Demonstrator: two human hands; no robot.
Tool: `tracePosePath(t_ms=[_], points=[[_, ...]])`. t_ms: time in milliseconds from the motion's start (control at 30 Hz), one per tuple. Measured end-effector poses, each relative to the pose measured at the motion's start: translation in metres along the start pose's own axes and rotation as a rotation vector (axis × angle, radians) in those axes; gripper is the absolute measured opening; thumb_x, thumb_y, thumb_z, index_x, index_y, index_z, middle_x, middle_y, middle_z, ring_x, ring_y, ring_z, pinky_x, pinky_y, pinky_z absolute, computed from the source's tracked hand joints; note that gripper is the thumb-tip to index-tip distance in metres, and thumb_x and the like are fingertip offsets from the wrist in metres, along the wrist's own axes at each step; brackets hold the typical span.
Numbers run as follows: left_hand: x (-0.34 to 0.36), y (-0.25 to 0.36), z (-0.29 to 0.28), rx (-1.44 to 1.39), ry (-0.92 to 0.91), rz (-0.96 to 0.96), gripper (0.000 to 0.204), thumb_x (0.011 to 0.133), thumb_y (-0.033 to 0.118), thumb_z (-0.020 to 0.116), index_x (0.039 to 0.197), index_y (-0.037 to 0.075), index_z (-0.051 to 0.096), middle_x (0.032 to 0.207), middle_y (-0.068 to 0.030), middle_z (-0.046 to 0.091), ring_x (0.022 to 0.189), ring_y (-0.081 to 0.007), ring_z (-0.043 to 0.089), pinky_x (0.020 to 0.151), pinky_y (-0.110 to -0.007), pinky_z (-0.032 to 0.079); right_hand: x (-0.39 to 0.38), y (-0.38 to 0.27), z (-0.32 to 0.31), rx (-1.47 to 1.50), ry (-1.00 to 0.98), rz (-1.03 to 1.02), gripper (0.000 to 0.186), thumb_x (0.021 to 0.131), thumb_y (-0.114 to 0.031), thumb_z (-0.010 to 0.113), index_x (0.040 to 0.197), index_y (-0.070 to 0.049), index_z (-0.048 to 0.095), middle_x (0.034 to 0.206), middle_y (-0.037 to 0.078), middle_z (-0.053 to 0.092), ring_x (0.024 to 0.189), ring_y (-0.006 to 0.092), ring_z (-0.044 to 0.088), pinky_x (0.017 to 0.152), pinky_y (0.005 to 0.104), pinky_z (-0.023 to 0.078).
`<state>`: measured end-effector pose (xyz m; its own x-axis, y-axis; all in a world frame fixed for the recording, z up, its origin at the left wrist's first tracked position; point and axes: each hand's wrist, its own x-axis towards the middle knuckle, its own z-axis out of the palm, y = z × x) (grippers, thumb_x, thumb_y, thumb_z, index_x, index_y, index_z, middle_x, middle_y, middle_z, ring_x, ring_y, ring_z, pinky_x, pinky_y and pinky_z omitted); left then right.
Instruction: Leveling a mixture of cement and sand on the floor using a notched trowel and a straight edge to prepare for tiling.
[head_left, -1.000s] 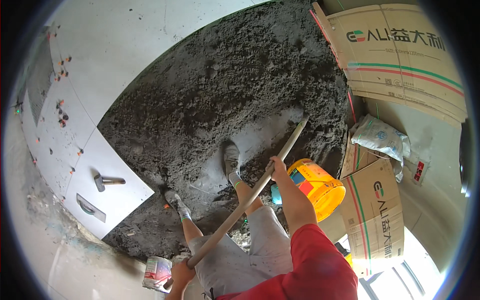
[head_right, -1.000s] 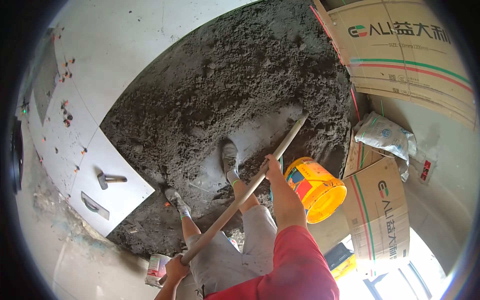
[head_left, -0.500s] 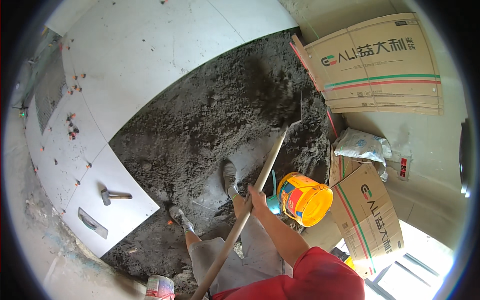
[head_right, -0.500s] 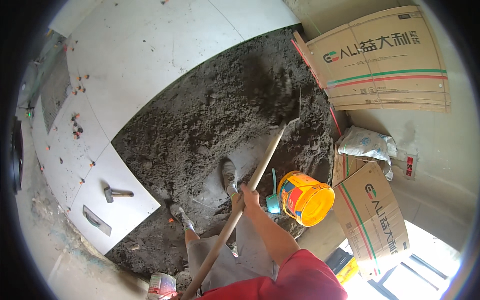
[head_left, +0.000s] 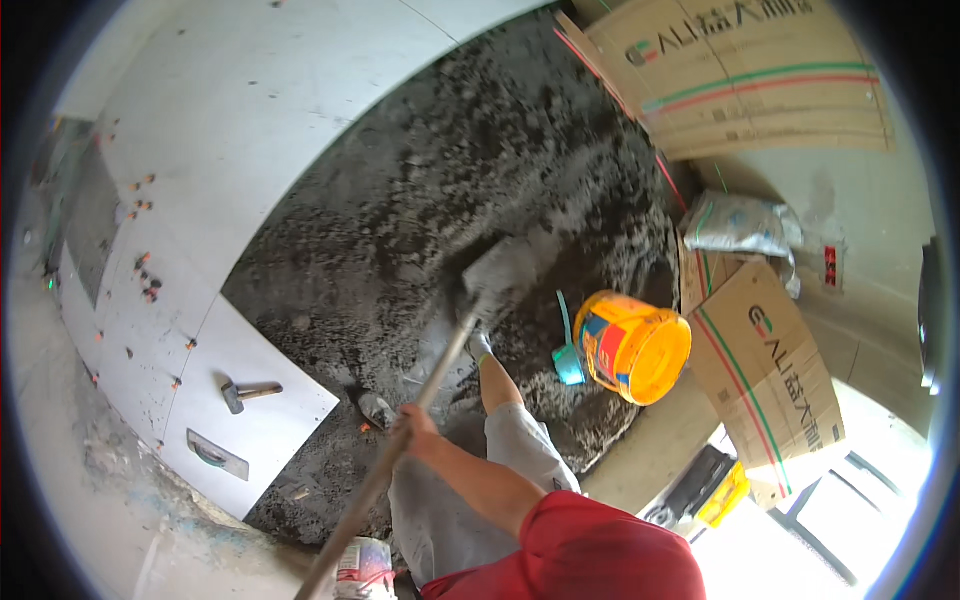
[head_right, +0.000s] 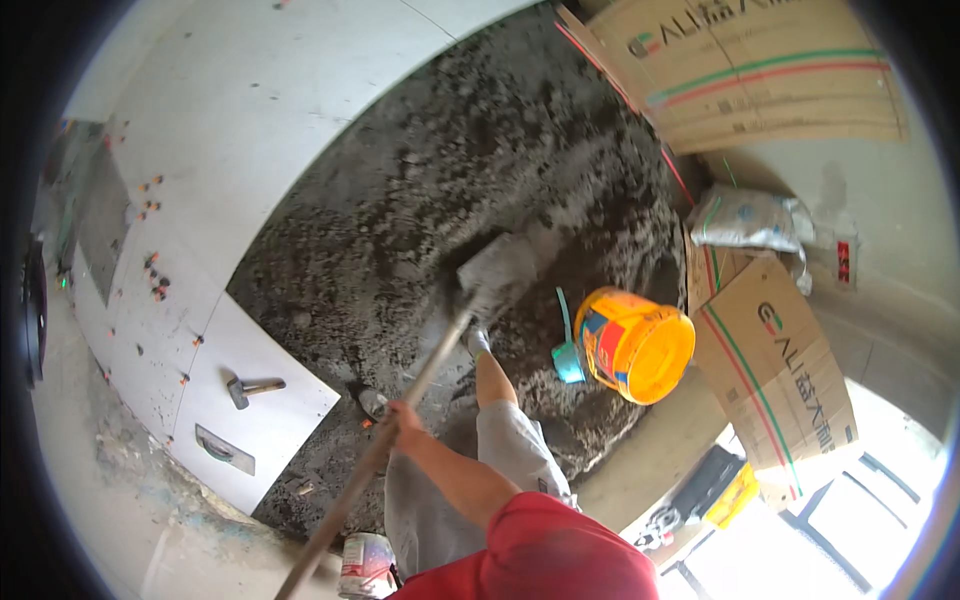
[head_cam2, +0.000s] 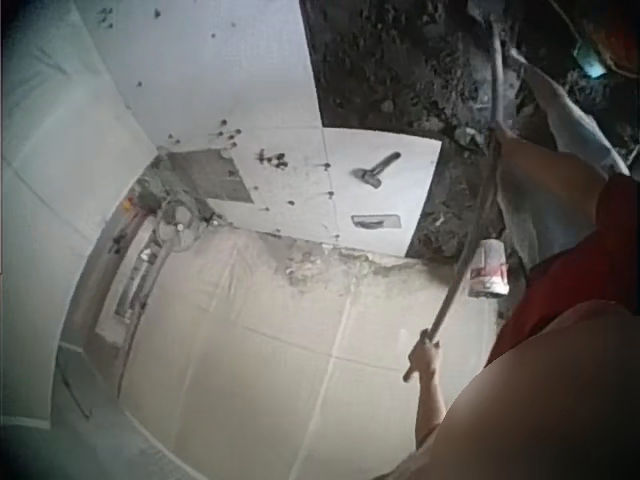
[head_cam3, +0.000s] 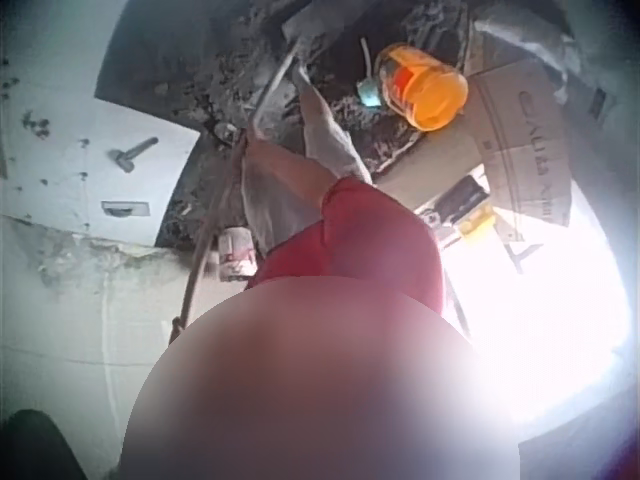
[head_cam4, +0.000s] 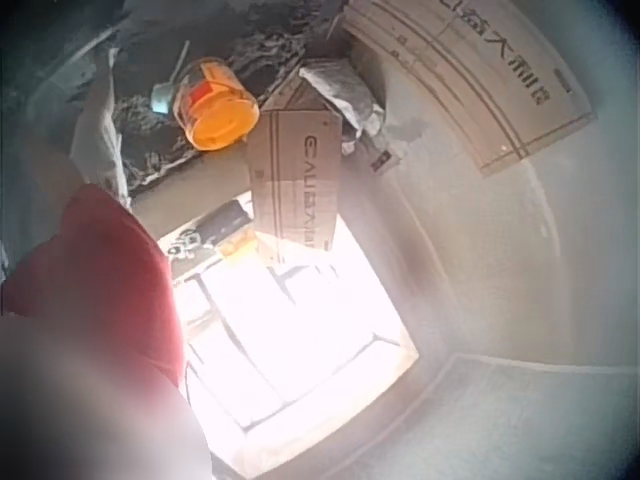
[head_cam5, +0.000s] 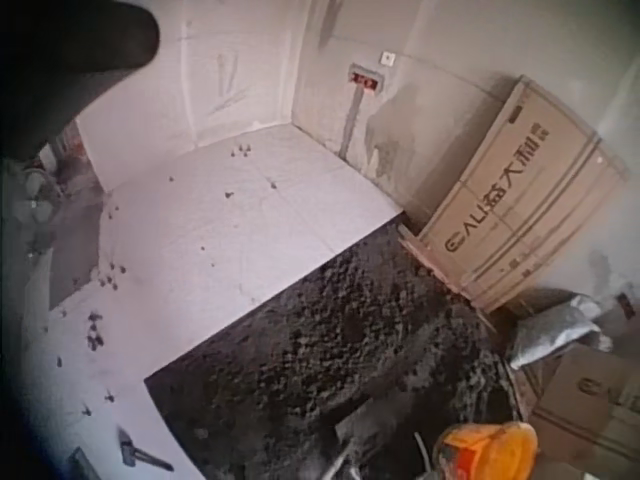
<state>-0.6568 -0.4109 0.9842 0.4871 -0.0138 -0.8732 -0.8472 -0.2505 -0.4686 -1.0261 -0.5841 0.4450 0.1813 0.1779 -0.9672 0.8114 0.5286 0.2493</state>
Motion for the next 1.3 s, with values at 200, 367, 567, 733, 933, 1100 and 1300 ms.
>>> tracePosePath(t_ms=[200,367,567,733,933,1100,1300], points=[[0.149,0.098,-0.081,0.076,0.357,0.210,0.032,0.078,0.027,0.076,0.103,0.007,0.071,0.076,-0.0204,0.071,0.075,-0.0439,0.071,0.066,-0.056,0.054,0.038,-0.215,0.041,-0.172,-0.270,-0.452,0.027,0.092,-0.028,0.065,0.079,-0.005,0.061,0.071,0.013,0.062,0.067,0.0288,0.063,0.063,0.0449,0.054],[0.179,0.468,-0.244,0.062,0.497,0.504,0.030,0.077,0.018,0.076,0.106,0.010,0.070,0.083,-0.0140,0.075,0.079,-0.0370,0.074,0.073,-0.050,0.058,0.058,-0.570,0.024,0.049,-0.006,-0.354,0.022,0.091,-0.017,0.066,0.075,-0.010,0.053,0.067,0.007,0.052,0.059,0.0265,0.056,0.058,0.0437,0.054],[0.254,0.435,-0.156,-0.051,0.418,0.469,0.027,0.078,0.021,0.077,0.102,0.012,0.071,0.081,-0.0140,0.074,0.078,-0.0367,0.074,0.072,-0.050,0.058,0.107,-0.504,0.003,0.064,-0.012,-0.426,0.020,0.088,-0.013,0.071,0.081,-0.011,0.052,0.067,0.005,0.050,0.057,0.0229,0.053,0.054,0.0402,0.053],[0.228,0.325,-0.058,-0.144,0.341,0.386,0.023,0.078,0.025,0.079,0.099,0.016,0.072,0.077,-0.0131,0.074,0.075,-0.0367,0.074,0.071,-0.050,0.058,0.071,-0.368,-0.003,-0.101,0.129,-0.489,0.018,0.084,-0.016,0.074,0.082,-0.010,0.058,0.068,0.007,0.055,0.059,0.0250,0.058,0.054,0.0422,0.054],[0.078,0.156,0.064,-0.260,0.246,0.244,0.022,0.076,0.025,0.079,0.097,0.018,0.076,0.078,-0.0124,0.074,0.075,-0.0381,0.073,0.071,-0.053,0.058,-0.055,-0.186,-0.003,-0.414,0.369,-0.456,0.020,0.085,-0.015,0.073,0.102,-0.007,0.066,0.086,0.013,0.064,0.068,0.0288,0.065,0.061,0.0491,0.054],[-0.070,0.031,0.079,-0.605,0.222,0.461,0.038,0.074,0.028,0.085,0.108,0.014,0.074,0.086,-0.0137,0.077,0.078,-0.0354,0.075,0.073,-0.047,0.060,-0.137,-0.067,-0.029,-0.682,0.420,-0.609,0.032,0.081,-0.019,0.079,0.104,0.000,0.067,0.092,0.017,0.070,0.074,0.0320,0.070,0.065,0.0486,0.057],[-0.180,-0.069,0.089,-1.153,-0.396,0.374,0.042,0.085,0.011,0.085,0.122,-0.001,0.068,0.078,-0.0039,0.069,0.067,-0.0137,0.065,0.061,-0.034,0.053,-0.226,0.083,-0.048,-0.501,0.044,-0.371,0.031,0.082,-0.019,0.081,0.101,0.000,0.067,0.089,0.017,0.070,0.073,0.0314,0.069,0.065,0.0482,0.057]])
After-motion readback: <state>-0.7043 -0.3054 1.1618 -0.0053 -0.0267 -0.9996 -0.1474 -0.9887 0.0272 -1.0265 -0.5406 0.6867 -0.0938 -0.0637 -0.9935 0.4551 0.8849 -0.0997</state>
